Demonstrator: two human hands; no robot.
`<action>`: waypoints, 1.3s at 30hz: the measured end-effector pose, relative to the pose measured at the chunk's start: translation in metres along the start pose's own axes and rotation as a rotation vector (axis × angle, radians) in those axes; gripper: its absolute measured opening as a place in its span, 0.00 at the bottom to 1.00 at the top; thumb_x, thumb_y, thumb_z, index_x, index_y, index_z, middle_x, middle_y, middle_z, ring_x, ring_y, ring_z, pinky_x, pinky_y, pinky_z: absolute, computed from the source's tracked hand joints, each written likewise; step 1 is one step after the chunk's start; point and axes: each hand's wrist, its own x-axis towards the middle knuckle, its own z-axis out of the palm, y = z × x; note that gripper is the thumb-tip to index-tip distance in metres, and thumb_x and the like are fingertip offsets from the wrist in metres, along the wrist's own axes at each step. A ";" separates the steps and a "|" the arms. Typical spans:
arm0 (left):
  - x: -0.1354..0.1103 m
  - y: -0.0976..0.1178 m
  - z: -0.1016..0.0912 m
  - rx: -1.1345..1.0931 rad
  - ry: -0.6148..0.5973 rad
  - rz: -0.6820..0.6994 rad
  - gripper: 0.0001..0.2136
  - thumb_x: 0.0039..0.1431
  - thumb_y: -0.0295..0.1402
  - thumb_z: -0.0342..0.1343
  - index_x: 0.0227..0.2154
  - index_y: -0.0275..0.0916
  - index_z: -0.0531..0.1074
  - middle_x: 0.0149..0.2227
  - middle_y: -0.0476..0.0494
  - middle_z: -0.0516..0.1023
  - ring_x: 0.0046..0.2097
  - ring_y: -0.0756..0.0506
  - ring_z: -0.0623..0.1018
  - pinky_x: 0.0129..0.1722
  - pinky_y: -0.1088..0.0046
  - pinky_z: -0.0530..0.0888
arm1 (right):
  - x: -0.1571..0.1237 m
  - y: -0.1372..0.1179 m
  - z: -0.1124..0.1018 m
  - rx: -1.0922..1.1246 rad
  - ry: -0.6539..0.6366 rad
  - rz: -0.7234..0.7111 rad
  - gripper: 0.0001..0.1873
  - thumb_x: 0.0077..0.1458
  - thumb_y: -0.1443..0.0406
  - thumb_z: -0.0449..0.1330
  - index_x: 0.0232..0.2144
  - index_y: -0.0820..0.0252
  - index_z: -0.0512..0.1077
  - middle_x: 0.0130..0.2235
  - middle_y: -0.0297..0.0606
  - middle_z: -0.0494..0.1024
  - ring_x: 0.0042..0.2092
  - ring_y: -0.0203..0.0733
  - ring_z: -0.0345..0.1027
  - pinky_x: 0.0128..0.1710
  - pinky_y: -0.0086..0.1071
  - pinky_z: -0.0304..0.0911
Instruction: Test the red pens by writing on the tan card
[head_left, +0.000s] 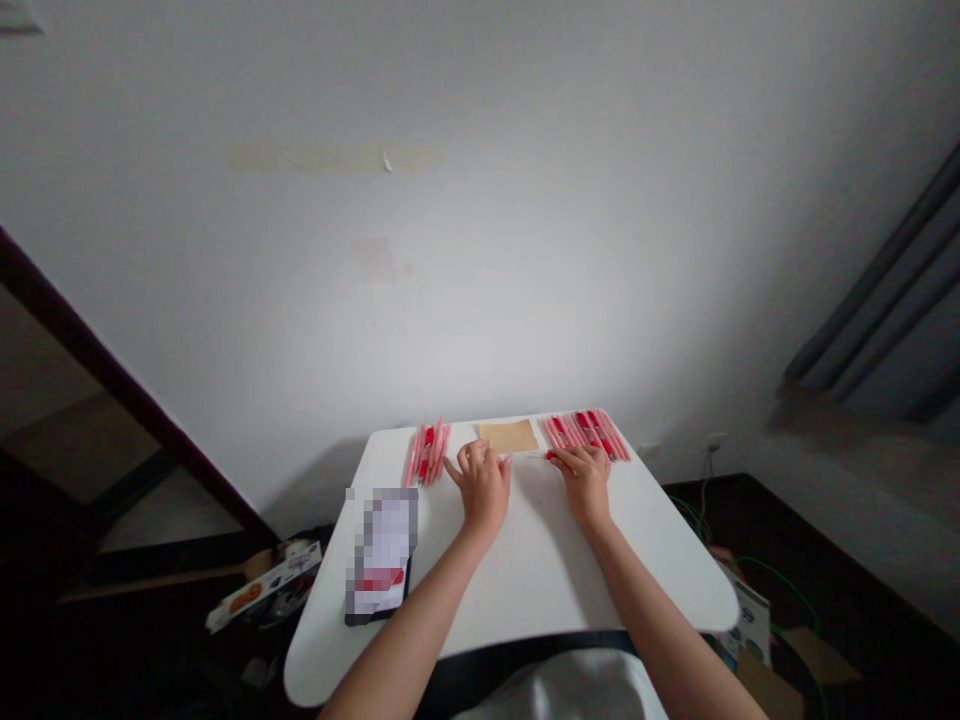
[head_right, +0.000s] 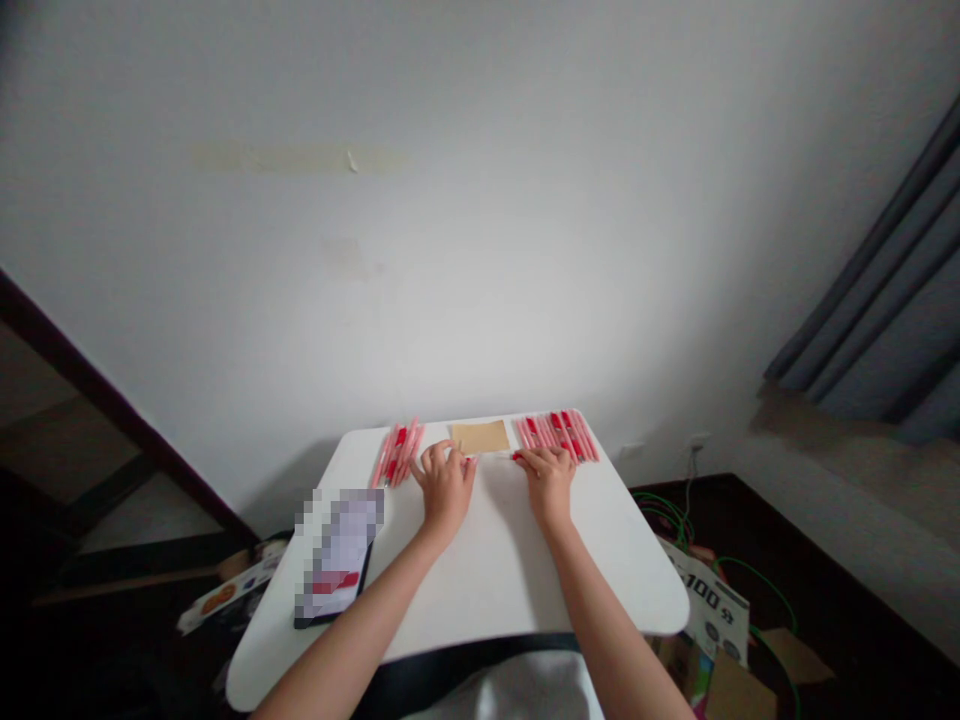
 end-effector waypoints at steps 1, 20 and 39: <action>0.000 0.002 0.001 0.016 0.003 0.007 0.10 0.59 0.37 0.52 0.39 0.40 0.73 0.50 0.38 0.72 0.54 0.37 0.66 0.57 0.38 0.57 | 0.000 0.000 0.000 0.005 0.001 0.007 0.20 0.62 0.52 0.51 0.34 0.51 0.80 0.35 0.37 0.80 0.43 0.48 0.58 0.47 0.42 0.46; -0.005 0.009 0.019 0.047 -0.107 0.013 0.10 0.55 0.35 0.54 0.37 0.37 0.74 0.53 0.37 0.69 0.58 0.38 0.63 0.62 0.37 0.48 | 0.000 0.002 -0.001 0.012 -0.003 0.017 0.21 0.61 0.51 0.51 0.35 0.52 0.80 0.35 0.40 0.80 0.43 0.49 0.59 0.49 0.44 0.46; -0.005 0.007 0.021 0.064 -0.124 -0.004 0.11 0.55 0.37 0.54 0.38 0.38 0.74 0.54 0.37 0.68 0.58 0.37 0.62 0.61 0.35 0.48 | 0.000 0.003 0.001 0.035 -0.013 0.012 0.23 0.61 0.49 0.49 0.36 0.52 0.80 0.35 0.40 0.80 0.43 0.50 0.59 0.47 0.44 0.47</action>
